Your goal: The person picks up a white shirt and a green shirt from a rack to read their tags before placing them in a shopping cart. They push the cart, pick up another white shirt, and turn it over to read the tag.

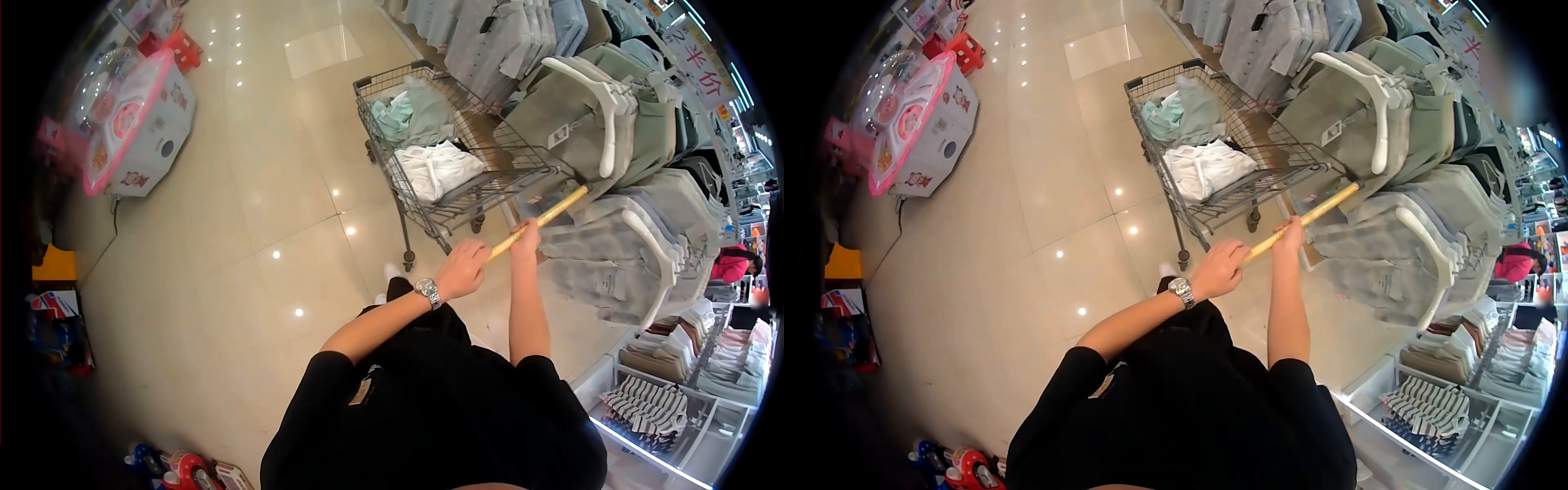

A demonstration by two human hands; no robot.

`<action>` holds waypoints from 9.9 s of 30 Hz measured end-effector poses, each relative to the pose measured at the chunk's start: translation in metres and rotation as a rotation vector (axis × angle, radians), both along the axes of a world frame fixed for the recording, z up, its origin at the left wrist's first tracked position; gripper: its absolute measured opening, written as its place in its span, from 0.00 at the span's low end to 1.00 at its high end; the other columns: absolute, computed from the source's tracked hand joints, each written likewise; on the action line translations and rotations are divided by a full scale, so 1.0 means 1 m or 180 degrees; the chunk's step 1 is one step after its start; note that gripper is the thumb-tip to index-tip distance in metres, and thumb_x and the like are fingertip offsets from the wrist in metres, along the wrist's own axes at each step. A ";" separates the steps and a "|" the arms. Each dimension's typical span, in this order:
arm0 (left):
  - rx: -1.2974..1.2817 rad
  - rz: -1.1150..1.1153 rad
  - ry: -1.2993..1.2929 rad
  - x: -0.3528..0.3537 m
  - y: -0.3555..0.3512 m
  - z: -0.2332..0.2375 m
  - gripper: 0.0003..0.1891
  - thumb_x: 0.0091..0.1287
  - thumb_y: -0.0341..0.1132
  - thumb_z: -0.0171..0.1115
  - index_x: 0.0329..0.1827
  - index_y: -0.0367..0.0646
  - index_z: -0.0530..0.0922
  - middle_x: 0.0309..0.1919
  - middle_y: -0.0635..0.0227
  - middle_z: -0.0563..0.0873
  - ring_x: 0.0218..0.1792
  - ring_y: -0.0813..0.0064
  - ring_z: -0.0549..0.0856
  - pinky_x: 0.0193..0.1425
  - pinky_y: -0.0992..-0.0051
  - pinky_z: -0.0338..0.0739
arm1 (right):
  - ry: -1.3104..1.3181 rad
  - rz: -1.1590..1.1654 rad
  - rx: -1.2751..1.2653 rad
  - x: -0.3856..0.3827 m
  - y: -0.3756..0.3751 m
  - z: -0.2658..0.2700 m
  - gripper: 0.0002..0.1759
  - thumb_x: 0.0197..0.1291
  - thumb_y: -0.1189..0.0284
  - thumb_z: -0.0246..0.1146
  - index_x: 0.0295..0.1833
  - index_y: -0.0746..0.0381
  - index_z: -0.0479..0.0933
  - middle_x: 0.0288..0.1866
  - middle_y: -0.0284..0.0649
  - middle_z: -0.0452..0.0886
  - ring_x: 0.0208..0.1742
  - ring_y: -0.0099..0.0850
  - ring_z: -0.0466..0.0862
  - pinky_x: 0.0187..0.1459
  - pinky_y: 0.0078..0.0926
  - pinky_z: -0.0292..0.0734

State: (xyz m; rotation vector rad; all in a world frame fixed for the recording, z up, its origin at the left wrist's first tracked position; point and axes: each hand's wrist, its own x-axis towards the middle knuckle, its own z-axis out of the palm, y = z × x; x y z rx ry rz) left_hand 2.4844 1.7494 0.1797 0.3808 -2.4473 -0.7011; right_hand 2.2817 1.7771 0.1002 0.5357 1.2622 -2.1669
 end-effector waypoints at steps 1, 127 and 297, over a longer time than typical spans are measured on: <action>-0.0073 -0.0015 0.0397 0.002 -0.014 0.004 0.14 0.48 0.27 0.54 0.39 0.37 0.72 0.40 0.55 0.74 0.46 0.57 0.73 0.48 0.62 0.68 | -0.0056 -0.0003 0.0000 -0.006 -0.010 0.002 0.06 0.50 0.74 0.55 0.27 0.61 0.64 0.19 0.35 0.63 0.18 0.29 0.67 0.19 0.27 0.65; 0.2573 -0.4466 0.0354 -0.335 -0.556 0.287 0.19 0.60 0.45 0.58 0.42 0.40 0.64 0.36 0.64 0.79 0.37 0.71 0.78 0.49 0.71 0.68 | 0.2464 -0.2055 -0.1742 -0.047 -0.355 0.388 0.19 0.59 0.70 0.54 0.56 0.64 0.70 0.48 0.51 0.77 0.49 0.39 0.78 0.54 0.31 0.72; 0.4790 -0.1279 -0.1442 -0.884 0.121 -0.088 0.15 0.66 0.32 0.48 0.53 0.35 0.71 0.46 0.67 0.78 0.47 0.77 0.77 0.51 0.77 0.70 | 0.2864 0.1822 0.4059 -0.672 0.328 0.056 0.26 0.43 0.54 0.66 0.48 0.57 0.76 0.30 0.44 0.80 0.32 0.41 0.80 0.35 0.33 0.73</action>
